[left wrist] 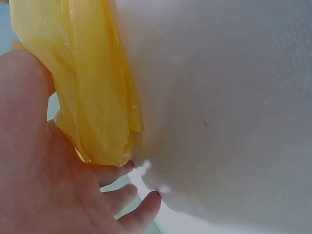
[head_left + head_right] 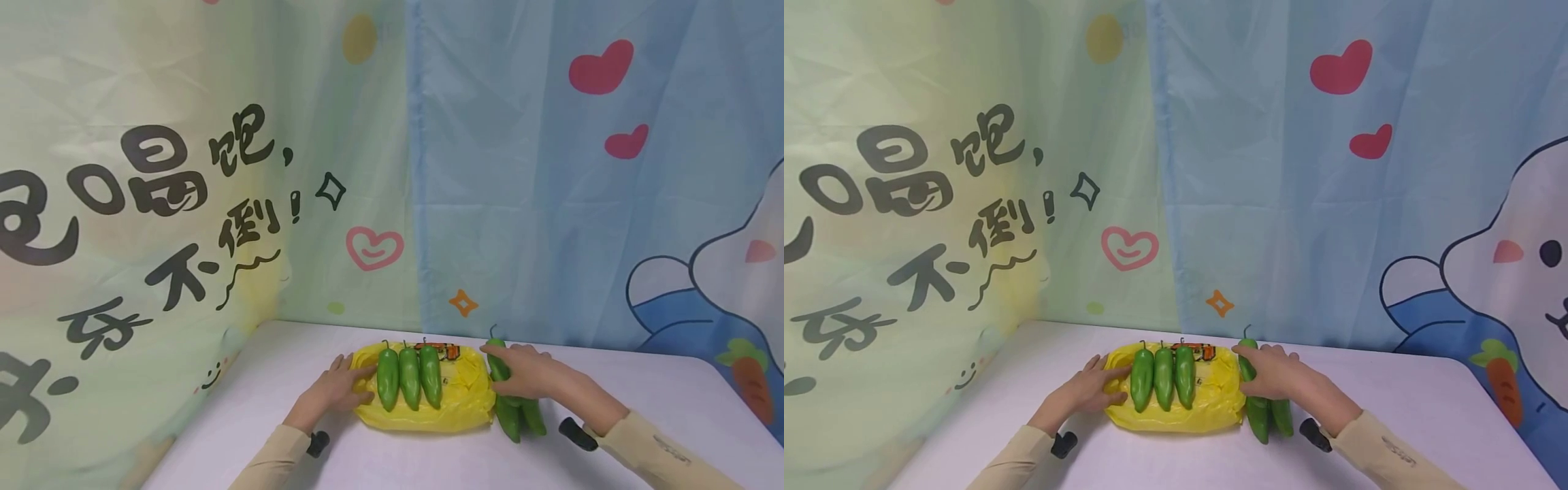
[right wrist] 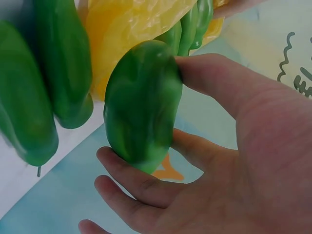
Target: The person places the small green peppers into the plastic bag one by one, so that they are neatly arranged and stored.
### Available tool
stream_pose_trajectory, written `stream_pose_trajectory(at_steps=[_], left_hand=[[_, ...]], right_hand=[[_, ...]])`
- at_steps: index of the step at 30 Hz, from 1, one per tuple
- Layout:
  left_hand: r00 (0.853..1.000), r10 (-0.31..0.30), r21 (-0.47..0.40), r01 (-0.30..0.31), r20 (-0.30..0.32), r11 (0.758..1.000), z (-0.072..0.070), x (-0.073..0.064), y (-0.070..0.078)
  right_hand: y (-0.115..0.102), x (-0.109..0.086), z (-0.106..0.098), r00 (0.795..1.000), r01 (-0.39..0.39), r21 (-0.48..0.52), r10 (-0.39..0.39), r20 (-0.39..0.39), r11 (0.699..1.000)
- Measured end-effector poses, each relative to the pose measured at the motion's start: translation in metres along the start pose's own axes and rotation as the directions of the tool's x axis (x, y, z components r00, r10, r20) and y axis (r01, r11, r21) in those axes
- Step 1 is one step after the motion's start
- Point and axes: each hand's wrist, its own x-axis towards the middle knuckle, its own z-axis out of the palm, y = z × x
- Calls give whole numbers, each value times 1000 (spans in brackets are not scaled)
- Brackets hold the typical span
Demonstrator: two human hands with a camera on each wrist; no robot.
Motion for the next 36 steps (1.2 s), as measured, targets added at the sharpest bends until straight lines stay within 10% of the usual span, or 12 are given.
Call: stream_pose_trajectory(at_steps=[36], left_hand=[[1000,1,-3,-1,6,1000,-2,-3,1]], right_hand=[[-38,23,11,997,78,16,-77,-30,997]])
